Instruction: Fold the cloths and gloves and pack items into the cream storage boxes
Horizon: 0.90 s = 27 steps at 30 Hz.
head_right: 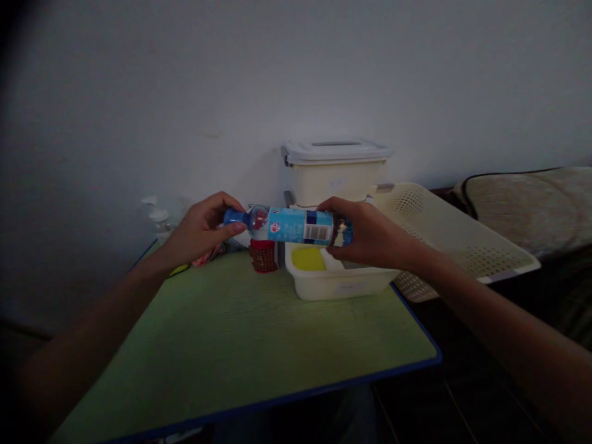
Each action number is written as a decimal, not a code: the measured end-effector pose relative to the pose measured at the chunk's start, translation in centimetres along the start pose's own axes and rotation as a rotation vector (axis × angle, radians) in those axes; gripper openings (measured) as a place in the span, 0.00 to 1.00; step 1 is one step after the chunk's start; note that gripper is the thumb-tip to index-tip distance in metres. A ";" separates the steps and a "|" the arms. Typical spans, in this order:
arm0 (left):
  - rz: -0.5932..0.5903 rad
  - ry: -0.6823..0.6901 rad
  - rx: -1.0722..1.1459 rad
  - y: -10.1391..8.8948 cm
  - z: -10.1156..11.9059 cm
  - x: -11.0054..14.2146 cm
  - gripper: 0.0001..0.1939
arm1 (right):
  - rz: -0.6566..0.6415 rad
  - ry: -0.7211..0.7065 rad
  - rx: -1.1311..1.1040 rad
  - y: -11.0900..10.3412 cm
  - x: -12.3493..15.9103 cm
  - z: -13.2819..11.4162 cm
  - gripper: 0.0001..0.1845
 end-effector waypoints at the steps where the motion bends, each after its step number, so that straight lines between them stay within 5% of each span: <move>1: -0.039 -0.007 -0.025 1.1 0.2 -0.5 0.12 | -0.033 -0.004 0.055 -0.2 0.1 0.8 0.21; 7: -0.220 0.033 -0.304 7.0 2.3 -3.6 0.11 | -0.307 0.027 0.311 1.3 0.3 5.9 0.17; 13: -0.467 0.060 -0.553 12.3 1.1 -5.2 0.16 | -0.490 0.031 0.463 4.1 0.0 9.6 0.19; 20: -0.704 0.001 -0.545 15.0 -2.9 -5.0 0.16 | -0.670 0.029 0.503 6.8 0.2 10.8 0.15; 27: -0.846 -0.017 -0.607 16.4 -3.4 -4.8 0.19 | -0.655 -0.031 0.386 8.5 0.7 11.6 0.21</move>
Point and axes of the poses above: each hand's wrist, its own x-axis away from the middle knuckle, its own y-axis out of the palm, z = x × y, the point moved 8 cm from there along -x, towards the middle knuckle, and after that the axes turned 2 degrees about y, right-handed, at the moved point
